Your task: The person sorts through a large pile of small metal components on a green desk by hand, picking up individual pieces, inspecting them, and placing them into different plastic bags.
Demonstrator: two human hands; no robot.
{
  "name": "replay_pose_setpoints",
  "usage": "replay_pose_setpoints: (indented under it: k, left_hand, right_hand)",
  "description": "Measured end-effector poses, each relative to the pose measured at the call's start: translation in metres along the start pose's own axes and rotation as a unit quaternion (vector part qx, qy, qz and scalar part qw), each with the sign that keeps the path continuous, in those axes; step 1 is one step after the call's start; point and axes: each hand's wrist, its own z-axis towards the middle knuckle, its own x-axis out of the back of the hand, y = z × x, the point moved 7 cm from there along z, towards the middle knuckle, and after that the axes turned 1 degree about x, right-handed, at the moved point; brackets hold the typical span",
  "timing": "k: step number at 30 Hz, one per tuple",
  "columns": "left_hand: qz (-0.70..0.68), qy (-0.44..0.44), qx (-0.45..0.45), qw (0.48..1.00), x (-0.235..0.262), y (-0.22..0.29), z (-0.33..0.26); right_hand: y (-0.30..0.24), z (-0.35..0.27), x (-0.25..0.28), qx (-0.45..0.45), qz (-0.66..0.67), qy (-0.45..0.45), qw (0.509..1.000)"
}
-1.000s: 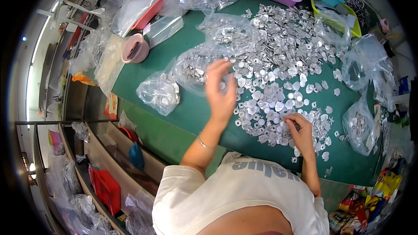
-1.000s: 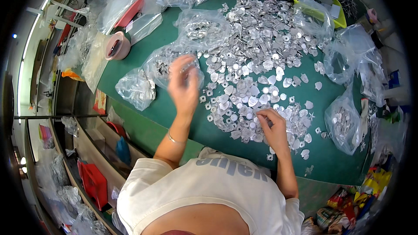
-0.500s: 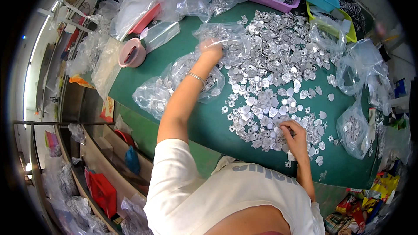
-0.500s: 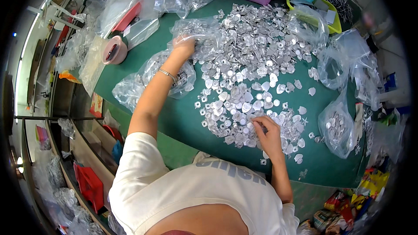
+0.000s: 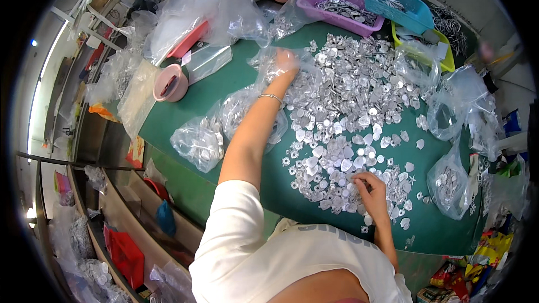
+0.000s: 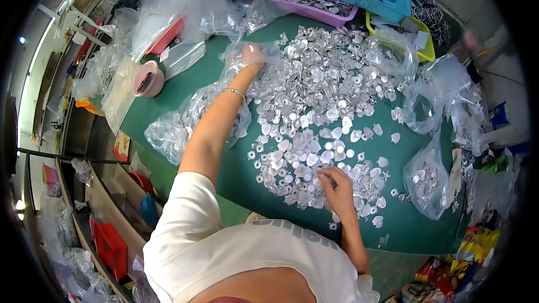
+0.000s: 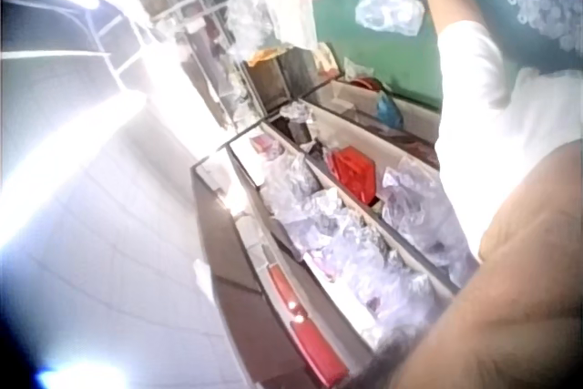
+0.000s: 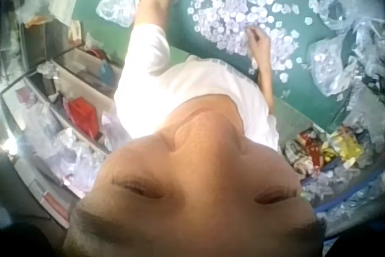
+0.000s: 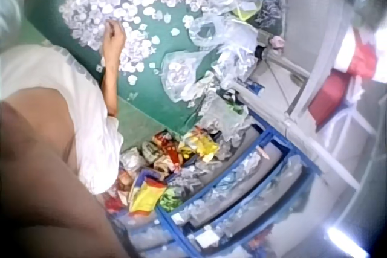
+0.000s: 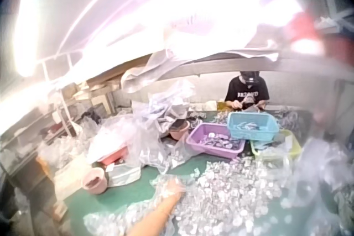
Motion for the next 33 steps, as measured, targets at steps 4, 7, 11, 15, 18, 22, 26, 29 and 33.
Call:
replay_pose_setpoints:
  k: [4, 7, 11, 15, 18, 22, 26, 29, 33]
  left_hand:
    - [-0.023, -0.068, 0.069, 0.995, -0.001, 0.002, 0.002]
    - [-0.013, 0.058, 0.076, 0.995, -0.018, -0.040, 0.009]
    - [-0.055, 0.039, 0.022, 0.997, -0.007, -0.008, 0.000]
    - [-0.095, 0.114, 0.031, 0.988, 0.025, -0.023, -0.014]
    - [-0.180, 0.046, 0.105, 0.977, 0.066, -0.001, -0.017]
    - [-0.274, 0.038, 0.140, 0.951, 0.080, -0.006, -0.038]
    - [-0.181, 0.039, 0.108, 0.977, 0.063, -0.012, -0.034]
    - [-0.099, -0.051, 0.126, 0.986, 0.019, -0.018, -0.011]
    - [0.027, -0.064, 0.135, 0.988, -0.014, -0.029, 0.009]
  right_hand:
    - [-0.001, 0.001, 0.000, -0.023, -0.029, -0.016, 0.999]
    - [-0.010, 0.003, -0.011, 0.027, -0.001, -0.026, 0.999]
    - [-0.004, 0.004, -0.005, 0.028, -0.005, -0.007, 1.000]
    - [-0.004, 0.004, -0.010, 0.026, 0.018, -0.017, 0.999]
    - [0.001, 0.004, -0.006, 0.025, 0.019, -0.001, 1.000]
    - [-0.001, 0.002, -0.007, 0.022, 0.014, 0.002, 1.000]
    - [-0.001, 0.001, -0.010, 0.051, -0.018, 0.004, 0.999]
    - [0.005, 0.001, -0.010, 0.050, 0.001, 0.018, 0.999]
    - [0.007, 0.002, -0.010, 0.050, 0.026, 0.013, 0.998]
